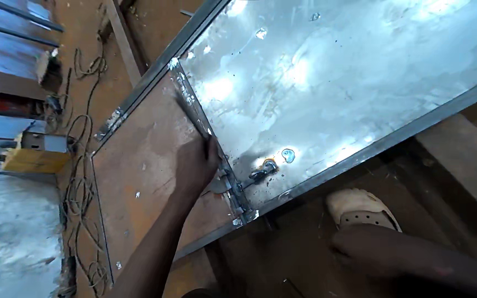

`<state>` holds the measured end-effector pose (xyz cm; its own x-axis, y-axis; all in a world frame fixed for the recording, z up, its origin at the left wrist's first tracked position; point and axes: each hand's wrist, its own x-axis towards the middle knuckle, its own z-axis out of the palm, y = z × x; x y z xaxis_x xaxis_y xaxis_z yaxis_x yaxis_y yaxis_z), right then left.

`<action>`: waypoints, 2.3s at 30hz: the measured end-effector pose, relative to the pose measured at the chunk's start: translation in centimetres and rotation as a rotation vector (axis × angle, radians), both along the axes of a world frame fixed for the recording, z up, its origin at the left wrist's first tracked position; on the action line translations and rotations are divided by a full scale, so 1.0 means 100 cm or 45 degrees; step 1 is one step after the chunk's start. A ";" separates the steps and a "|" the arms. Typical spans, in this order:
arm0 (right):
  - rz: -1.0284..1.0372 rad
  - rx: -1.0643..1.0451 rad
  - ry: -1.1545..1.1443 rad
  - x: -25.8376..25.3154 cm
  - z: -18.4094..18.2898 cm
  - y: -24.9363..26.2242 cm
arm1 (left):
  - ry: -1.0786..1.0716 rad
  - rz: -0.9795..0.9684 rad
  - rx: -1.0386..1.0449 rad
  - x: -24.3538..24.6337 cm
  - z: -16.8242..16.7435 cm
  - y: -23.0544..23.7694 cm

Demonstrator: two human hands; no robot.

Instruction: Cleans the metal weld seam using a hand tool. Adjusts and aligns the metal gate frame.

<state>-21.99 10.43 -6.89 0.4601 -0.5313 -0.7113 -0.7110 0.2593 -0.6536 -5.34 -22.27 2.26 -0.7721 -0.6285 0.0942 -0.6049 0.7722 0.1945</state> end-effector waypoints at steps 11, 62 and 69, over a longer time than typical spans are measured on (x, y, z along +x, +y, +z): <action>-0.084 0.044 -0.056 -0.004 -0.002 0.005 | 0.146 0.071 0.092 -0.017 -0.019 -0.005; -0.086 0.092 0.030 -0.013 -0.003 0.005 | -0.195 -0.107 0.316 -0.010 -0.027 -0.015; -0.074 0.082 0.033 -0.015 -0.003 0.007 | 0.003 0.043 0.419 -0.010 -0.026 -0.028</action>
